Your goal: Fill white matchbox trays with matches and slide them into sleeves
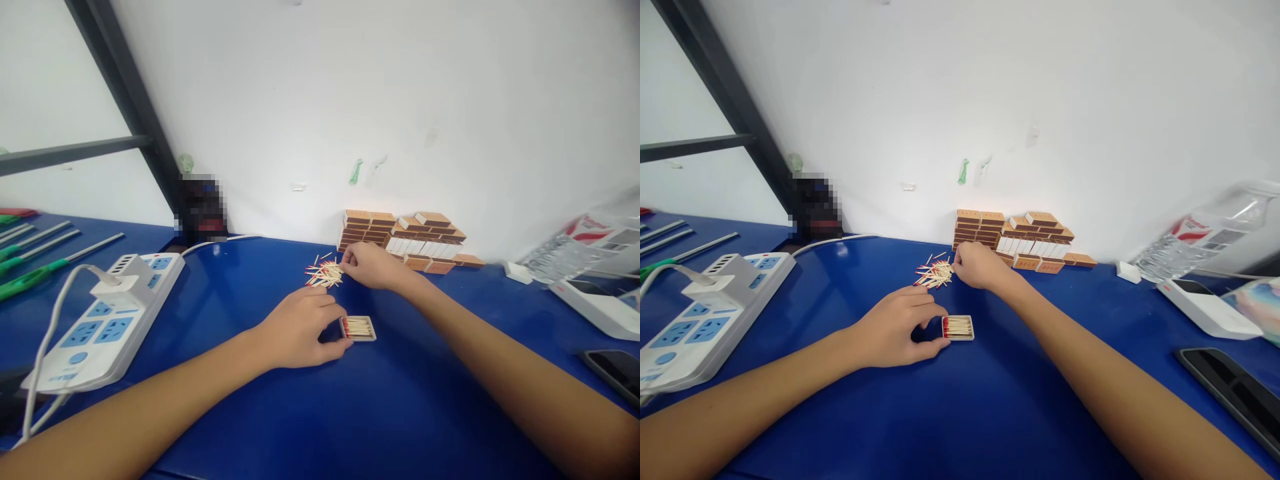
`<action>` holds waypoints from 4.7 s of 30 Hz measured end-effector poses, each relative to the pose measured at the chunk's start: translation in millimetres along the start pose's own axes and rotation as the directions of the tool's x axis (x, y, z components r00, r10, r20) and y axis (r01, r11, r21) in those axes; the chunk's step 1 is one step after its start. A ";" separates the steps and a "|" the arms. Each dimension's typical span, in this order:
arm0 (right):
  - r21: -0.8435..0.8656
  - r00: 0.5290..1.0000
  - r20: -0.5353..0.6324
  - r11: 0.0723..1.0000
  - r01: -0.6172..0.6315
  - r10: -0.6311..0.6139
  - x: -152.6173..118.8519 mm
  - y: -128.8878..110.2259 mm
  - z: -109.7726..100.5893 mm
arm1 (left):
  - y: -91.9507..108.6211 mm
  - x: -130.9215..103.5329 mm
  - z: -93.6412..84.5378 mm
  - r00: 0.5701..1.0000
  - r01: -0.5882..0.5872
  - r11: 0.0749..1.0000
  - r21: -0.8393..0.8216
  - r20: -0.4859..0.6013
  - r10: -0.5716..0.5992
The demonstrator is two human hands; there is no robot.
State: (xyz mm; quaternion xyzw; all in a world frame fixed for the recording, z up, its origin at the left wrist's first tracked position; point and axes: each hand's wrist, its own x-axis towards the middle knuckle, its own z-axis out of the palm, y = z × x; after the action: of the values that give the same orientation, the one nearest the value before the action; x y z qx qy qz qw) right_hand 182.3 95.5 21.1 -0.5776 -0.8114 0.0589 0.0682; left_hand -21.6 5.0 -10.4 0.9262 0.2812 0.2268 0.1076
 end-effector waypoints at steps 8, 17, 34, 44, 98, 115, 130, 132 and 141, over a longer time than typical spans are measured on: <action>0.043 0.997 0.063 0.997 -0.057 0.054 -4.3 -9.1 -2.4 | -1.9 -0.5 1.9 1.000 0.006 1.000 0.018 -0.013 -0.006; -0.004 0.995 0.082 0.998 -0.059 0.059 2.5 -6.6 0.7 | -0.9 1.1 -0.3 1.000 0.022 1.000 0.011 0.003 -0.022; 0.124 0.985 0.169 0.992 -0.004 -0.018 -116.8 48.3 -7.3 | 1.6 0.3 0.9 0.999 0.029 0.999 0.021 0.021 -0.029; 0.339 0.982 0.160 0.940 0.044 -0.103 -121.6 50.2 -4.0 | 3.4 3.2 -1.4 1.000 0.031 0.999 0.019 0.004 -0.031; 0.351 0.987 -0.123 0.925 0.144 -0.107 -132.7 -16.4 7.0 | 11.3 3.6 3.4 1.000 -0.016 1.000 0.022 -0.023 0.017; 0.382 0.999 0.043 0.924 -0.015 -0.001 -125.8 -27.3 6.5 | 16.2 4.8 5.2 0.999 -0.038 0.999 0.007 -0.036 0.038; 0.383 0.965 -0.031 0.889 0.253 -0.261 -136.4 -0.1 -2.4 | 11.9 2.5 4.0 0.999 -0.019 1.000 0.011 -0.034 0.019; 0.372 0.965 -0.033 0.893 0.254 -0.261 -137.7 -3.3 -0.9 | 11.8 2.4 3.8 0.999 -0.017 1.000 0.017 -0.030 0.018; 0.410 0.958 0.017 0.876 0.255 -0.287 -136.3 2.0 -3.6 | 12.3 3.3 3.3 0.999 -0.019 1.000 0.006 -0.034 0.020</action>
State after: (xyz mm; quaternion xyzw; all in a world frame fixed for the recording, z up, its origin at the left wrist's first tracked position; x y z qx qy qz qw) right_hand 228.9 -32.6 18.5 -0.4288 -0.8566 0.2370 0.1619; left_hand -11.7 -3.5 -8.0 0.9253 0.2746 0.2426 0.0980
